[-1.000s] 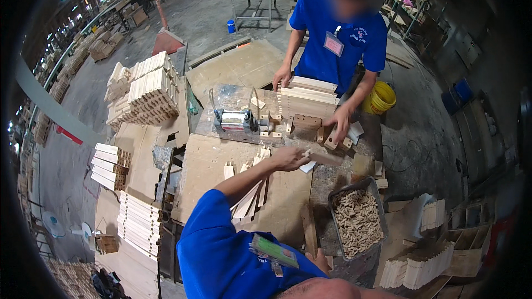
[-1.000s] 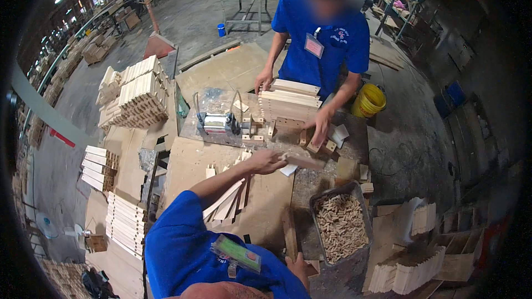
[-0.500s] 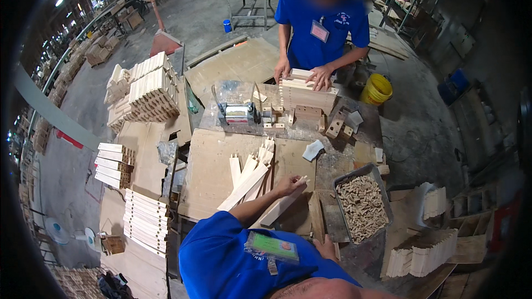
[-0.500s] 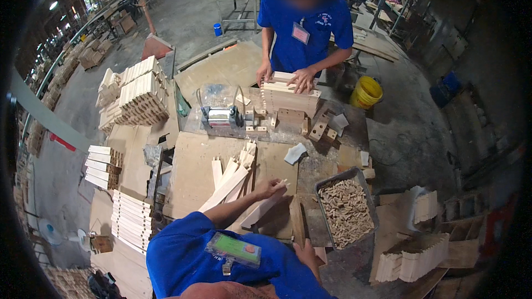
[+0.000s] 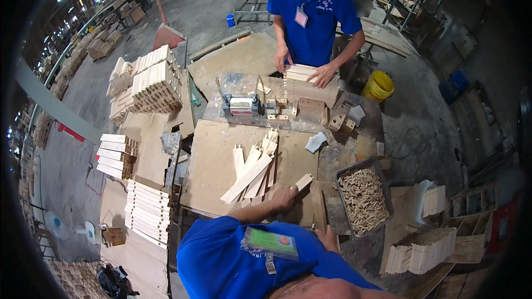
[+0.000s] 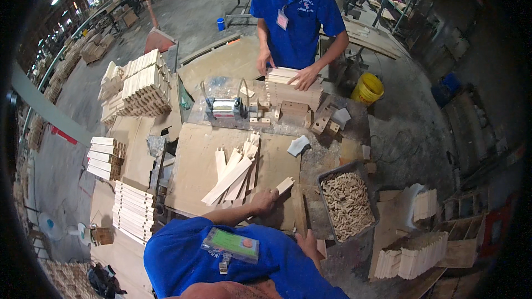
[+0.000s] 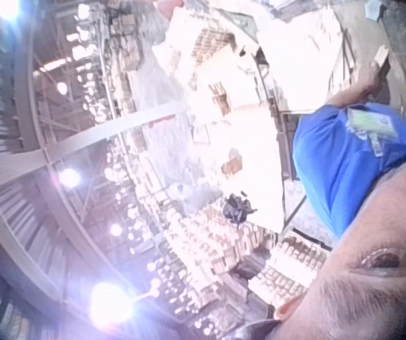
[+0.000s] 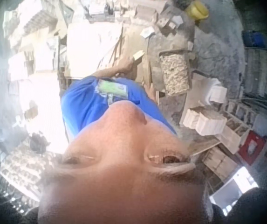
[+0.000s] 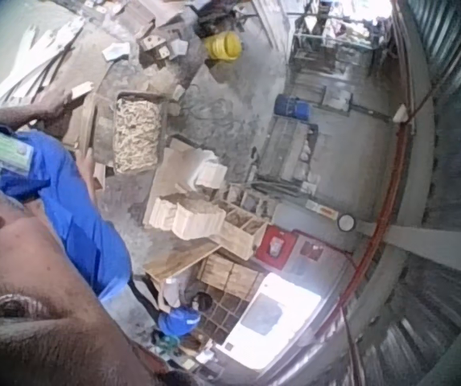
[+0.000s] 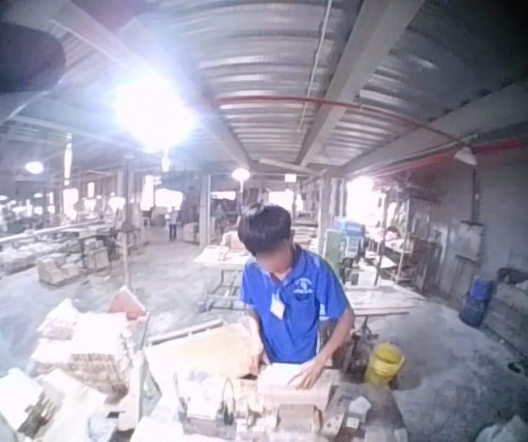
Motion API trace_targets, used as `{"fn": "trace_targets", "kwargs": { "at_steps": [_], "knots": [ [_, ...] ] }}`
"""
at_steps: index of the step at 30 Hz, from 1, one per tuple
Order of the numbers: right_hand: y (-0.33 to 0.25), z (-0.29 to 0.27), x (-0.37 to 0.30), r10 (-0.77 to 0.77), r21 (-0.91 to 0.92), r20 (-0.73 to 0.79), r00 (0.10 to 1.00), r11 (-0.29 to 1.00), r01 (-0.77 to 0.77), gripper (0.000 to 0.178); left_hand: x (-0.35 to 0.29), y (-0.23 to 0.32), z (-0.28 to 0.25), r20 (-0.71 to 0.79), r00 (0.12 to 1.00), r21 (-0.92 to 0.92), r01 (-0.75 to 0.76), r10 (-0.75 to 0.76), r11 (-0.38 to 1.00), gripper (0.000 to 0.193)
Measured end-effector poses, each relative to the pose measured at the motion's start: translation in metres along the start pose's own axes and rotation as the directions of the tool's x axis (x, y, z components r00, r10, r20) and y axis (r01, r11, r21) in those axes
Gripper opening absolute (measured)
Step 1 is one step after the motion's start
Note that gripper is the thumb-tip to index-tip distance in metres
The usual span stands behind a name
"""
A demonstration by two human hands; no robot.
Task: The person inserts small wooden dowels into pre-drilled holes on rectangular wooden blocks. They repeatedly pick up blocks, insert dowels one at a time, and place the assembled pieces onto a nearby stack.
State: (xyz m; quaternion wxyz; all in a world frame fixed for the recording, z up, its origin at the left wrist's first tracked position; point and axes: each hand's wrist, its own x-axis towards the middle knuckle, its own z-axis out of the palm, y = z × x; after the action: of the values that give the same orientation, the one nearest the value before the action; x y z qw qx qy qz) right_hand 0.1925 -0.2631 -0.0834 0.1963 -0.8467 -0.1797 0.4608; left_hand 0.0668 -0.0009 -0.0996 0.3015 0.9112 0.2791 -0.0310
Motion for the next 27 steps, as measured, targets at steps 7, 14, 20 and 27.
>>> {"fn": "trace_targets", "kwargs": {
  "at_steps": [7, 14, 20, 27],
  "knots": [
    [0.015, 0.013, 0.014, -0.087, 0.047, -0.217, 0.972, 0.994, 0.099, 0.056, -0.005, -0.015, 0.010, -0.017, 0.994, 0.305, -0.097, 0.108, 0.947, 0.022],
    [0.002, 0.013, 0.020, -0.354, -0.006, -0.489, 0.798, 0.915, 0.403, 0.055, 0.003, -0.042, 0.056, -0.047, 0.996, 0.350, -0.050, 0.070, 0.936, 0.022],
    [0.014, 0.014, 0.028, -0.329, -0.221, -0.354, 0.875, 0.939, 0.264, 0.066, 0.009, -0.039, 0.052, 0.014, 0.997, 0.260, -0.080, 0.079, 0.962, 0.025],
    [-0.002, 0.003, 0.037, -0.433, -0.199, -0.441, 0.786, 0.901, 0.385, 0.063, 0.012, -0.040, 0.053, 0.012, 1.000, 0.151, -0.012, 0.010, 0.988, 0.021]
  ]
}}
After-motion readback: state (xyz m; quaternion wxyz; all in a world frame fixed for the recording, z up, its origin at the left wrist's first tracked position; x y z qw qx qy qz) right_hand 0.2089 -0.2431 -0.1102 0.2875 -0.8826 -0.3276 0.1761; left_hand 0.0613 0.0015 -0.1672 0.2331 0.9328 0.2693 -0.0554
